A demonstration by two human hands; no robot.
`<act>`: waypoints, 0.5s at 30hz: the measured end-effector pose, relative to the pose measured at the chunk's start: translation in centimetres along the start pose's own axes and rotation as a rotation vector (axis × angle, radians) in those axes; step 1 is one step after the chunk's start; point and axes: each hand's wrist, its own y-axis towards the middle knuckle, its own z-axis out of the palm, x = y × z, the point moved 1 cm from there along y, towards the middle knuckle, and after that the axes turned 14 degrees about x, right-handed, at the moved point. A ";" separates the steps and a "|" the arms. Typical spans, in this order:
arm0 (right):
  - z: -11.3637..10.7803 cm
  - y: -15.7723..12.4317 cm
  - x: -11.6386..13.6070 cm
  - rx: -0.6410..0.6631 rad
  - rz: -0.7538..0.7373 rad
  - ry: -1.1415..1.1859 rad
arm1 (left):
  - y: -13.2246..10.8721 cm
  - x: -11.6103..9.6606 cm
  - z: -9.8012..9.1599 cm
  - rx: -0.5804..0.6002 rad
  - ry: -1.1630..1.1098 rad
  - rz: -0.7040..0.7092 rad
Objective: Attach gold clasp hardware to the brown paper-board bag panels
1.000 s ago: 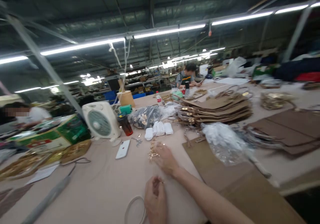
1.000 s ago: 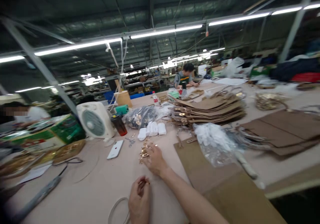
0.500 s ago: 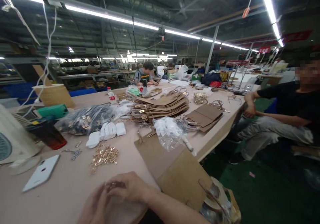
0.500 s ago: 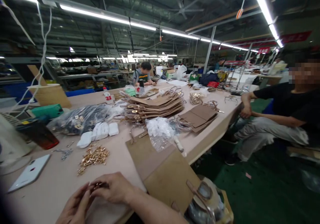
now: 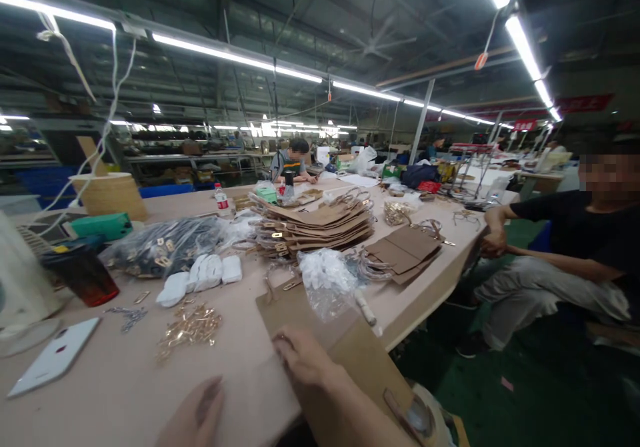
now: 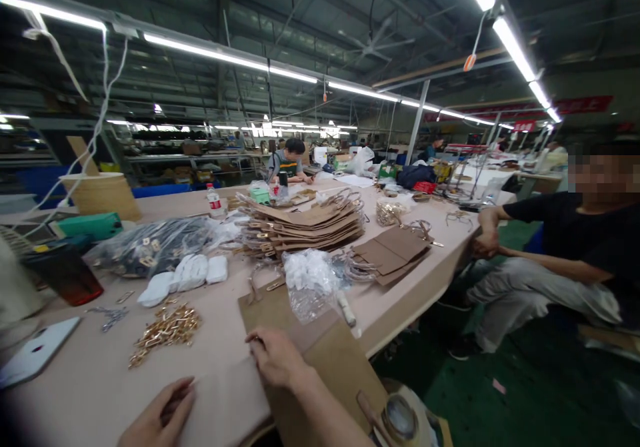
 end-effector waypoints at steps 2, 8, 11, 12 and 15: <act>0.1 -0.4 -0.5 -0.022 0.017 0.135 | 0.1 -1.4 1.0 -0.030 -0.005 0.046; 0.7 0.0 -1.8 -0.079 0.027 0.386 | 2.4 -5.9 4.1 -0.081 -0.140 0.246; 0.5 0.7 -2.1 -0.061 0.061 0.399 | 5.4 -9.3 3.7 -0.127 -0.145 0.367; 0.2 0.9 -2.0 -0.059 0.060 0.362 | 6.7 -10.6 3.3 -0.143 -0.135 0.403; -0.8 1.8 -1.6 -0.087 -0.008 0.133 | 11.2 -14.7 1.6 -0.181 -0.057 0.496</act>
